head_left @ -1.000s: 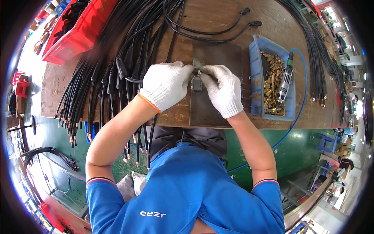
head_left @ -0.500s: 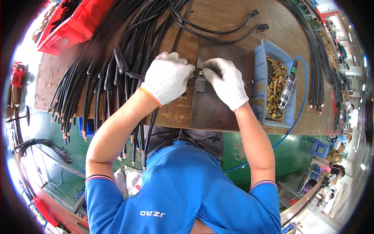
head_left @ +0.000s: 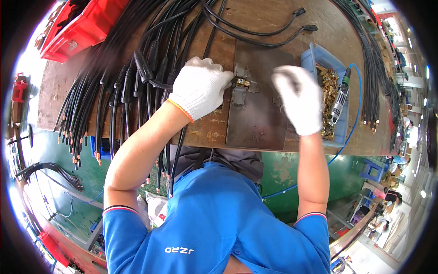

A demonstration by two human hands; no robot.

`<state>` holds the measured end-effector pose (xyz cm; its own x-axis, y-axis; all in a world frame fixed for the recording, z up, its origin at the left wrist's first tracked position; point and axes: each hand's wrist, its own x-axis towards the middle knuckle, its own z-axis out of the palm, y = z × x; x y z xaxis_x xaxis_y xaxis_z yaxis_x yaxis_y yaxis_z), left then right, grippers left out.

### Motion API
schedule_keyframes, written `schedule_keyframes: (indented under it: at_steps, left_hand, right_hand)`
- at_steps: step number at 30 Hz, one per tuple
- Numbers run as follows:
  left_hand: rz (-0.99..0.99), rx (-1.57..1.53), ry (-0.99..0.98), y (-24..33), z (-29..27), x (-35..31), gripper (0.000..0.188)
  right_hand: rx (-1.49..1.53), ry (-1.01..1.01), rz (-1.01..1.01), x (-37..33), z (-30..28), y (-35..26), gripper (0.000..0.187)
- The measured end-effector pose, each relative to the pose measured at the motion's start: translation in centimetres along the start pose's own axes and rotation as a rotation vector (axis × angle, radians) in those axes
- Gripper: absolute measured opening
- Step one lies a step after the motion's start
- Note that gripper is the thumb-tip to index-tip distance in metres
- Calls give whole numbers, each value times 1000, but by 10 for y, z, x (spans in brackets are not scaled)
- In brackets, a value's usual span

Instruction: The person repeatedly picks up black cables and brass terminals from a workbench. They insert the terminal onto the stripped end of the cable and use a pneumatic crimping tool to secure the connection. The finished cables are placed into a pile on the table.

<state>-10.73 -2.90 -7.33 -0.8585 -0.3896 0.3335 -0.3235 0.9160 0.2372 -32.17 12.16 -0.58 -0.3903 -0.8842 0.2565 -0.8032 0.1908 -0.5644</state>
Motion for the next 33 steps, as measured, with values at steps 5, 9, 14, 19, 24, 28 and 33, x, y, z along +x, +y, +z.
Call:
schedule_keyframes:
  at_steps: [5,9,14,19,24,28,33]
  left_hand:
    - [-14,2,-25,2,1,1,16]
    - [2,21,-9,1,5,2,15]
    - [10,12,3,0,1,1,16]
    - [10,20,13,2,6,3,16]
    - [17,21,14,0,4,2,17]
    - [23,10,39,0,1,1,17]
    - [28,5,21,2,-4,4,17]
  right_hand:
    - [-800,215,385,-20,-97,90,69]
    - [-735,76,671,-27,-115,119,78]
    - [-502,77,690,-13,-111,130,78]
    - [341,428,584,-22,-152,173,46]
    - [1445,125,0,12,-152,89,30]
    - [1467,321,-16,33,-99,21,24]
    - [1672,166,54,44,-12,-7,23]
